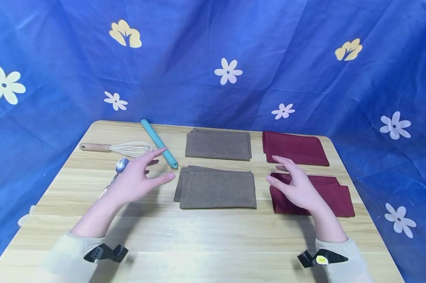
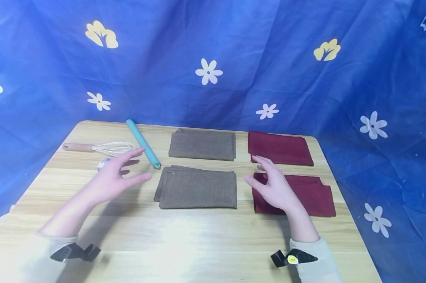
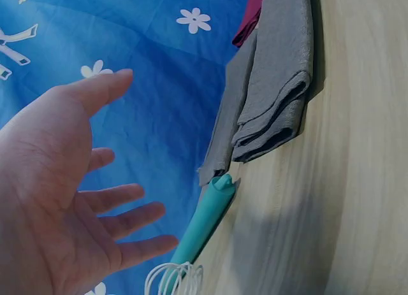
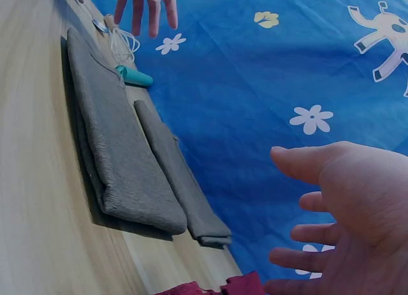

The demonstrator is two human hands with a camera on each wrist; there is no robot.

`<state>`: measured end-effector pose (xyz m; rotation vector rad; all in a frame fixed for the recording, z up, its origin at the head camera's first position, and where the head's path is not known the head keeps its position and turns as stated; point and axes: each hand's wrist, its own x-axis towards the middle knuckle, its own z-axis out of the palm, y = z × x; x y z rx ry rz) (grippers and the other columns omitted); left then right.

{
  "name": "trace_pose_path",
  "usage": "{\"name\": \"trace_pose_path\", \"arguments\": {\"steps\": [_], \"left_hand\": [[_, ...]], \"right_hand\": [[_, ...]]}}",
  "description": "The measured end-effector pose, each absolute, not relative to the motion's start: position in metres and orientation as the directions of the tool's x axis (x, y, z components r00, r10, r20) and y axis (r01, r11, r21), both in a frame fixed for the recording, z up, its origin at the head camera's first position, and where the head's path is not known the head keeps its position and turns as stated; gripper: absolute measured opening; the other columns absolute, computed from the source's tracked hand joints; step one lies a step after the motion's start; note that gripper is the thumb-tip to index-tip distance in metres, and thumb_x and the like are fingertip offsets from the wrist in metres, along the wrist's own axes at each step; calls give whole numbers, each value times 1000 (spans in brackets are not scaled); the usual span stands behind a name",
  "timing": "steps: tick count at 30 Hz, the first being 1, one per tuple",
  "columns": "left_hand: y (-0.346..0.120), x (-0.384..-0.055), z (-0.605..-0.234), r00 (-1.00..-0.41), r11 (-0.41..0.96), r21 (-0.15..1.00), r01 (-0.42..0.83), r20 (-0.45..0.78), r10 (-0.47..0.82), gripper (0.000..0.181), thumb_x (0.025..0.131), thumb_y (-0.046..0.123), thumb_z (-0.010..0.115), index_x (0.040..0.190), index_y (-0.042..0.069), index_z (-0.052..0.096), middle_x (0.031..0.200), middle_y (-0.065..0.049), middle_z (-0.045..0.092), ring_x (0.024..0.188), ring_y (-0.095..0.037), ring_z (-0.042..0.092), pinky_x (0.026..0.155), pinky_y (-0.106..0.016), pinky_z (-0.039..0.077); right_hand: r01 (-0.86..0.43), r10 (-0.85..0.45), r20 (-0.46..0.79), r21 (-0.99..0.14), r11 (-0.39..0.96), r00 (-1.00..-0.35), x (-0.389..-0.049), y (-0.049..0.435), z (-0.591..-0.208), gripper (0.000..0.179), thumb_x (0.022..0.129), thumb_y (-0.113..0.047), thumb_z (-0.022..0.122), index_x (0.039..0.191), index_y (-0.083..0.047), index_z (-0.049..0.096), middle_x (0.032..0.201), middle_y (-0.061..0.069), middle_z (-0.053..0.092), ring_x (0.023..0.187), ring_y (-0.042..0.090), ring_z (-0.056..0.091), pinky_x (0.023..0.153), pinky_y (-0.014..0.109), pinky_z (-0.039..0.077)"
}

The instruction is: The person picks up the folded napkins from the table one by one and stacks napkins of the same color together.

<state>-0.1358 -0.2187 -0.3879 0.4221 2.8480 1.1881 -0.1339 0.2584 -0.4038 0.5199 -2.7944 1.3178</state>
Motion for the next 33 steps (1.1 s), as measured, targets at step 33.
{"name": "trace_pose_path", "arguments": {"steps": [33], "left_hand": [[-198,-132,-442,-984,554,831,54,-49,169,89,87,44,89,155,5,47,129,-23,69,112,-37,72,90,-48,61]], "right_hand": [[-132,-286,-19,-856,499,-958,-140,236,-450,67,99,-26,78,153,2,49,151,24,55,126,39,64,101,55,55]]}}
